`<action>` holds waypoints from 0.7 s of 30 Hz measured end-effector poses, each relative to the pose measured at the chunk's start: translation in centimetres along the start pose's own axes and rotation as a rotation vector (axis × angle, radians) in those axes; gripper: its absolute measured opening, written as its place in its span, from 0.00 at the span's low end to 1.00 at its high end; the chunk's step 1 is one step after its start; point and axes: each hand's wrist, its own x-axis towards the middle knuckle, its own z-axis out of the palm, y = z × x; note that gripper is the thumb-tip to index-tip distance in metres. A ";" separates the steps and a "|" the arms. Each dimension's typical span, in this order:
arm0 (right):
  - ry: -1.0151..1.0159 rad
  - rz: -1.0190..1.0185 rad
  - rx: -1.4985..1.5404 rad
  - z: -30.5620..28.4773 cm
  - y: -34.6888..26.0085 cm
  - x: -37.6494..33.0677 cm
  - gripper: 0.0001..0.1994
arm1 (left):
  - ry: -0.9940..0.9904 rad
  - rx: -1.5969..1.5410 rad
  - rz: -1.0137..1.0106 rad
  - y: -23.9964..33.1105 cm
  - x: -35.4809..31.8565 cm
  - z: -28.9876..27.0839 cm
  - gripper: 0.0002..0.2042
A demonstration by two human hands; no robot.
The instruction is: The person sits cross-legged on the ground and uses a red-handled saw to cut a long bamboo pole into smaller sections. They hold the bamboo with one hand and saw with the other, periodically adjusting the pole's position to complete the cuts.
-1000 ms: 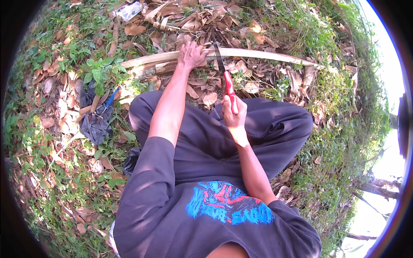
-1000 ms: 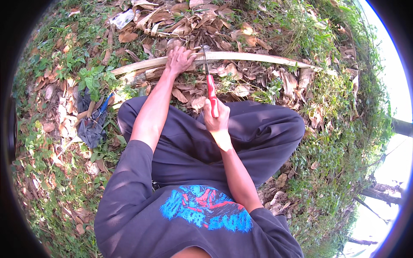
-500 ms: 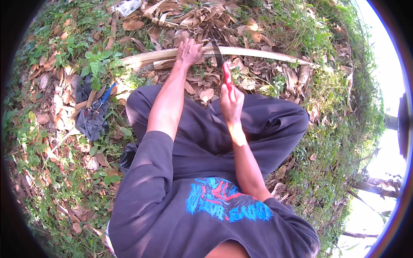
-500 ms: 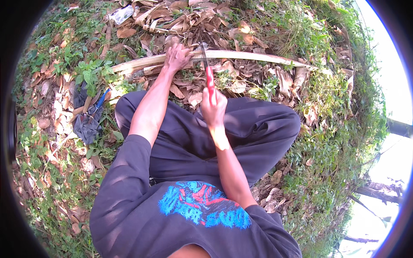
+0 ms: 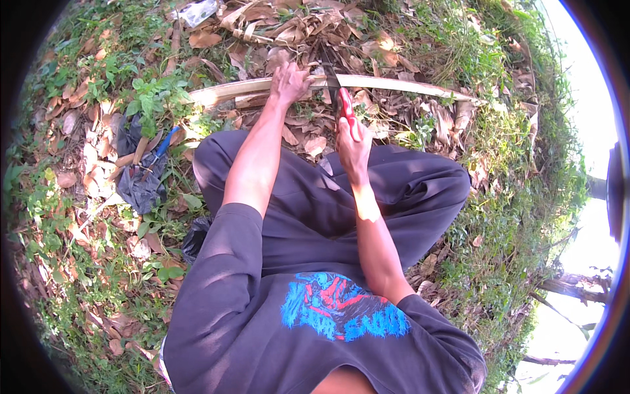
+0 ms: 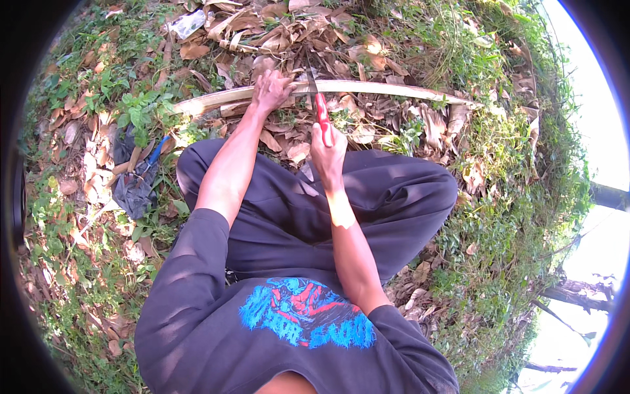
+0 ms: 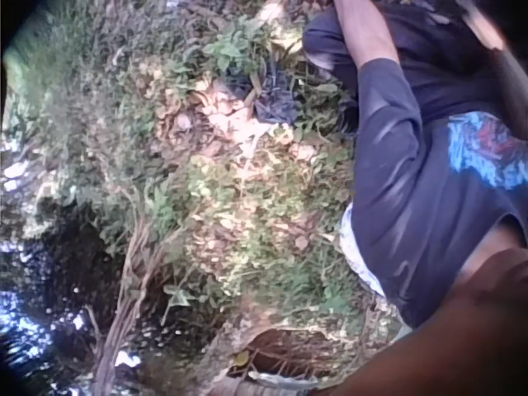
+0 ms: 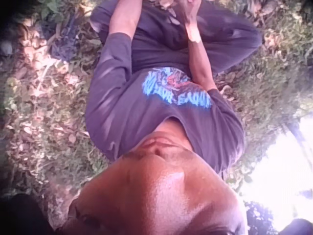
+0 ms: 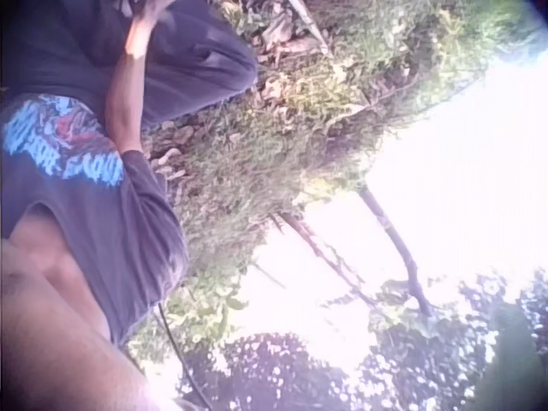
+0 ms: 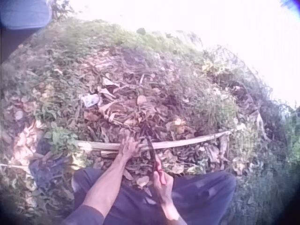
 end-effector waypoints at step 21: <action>-0.001 0.005 0.006 0.0 0.0 -6.7 0.14 | 0.007 -0.018 -0.060 0.1 -0.9 -0.3 0.16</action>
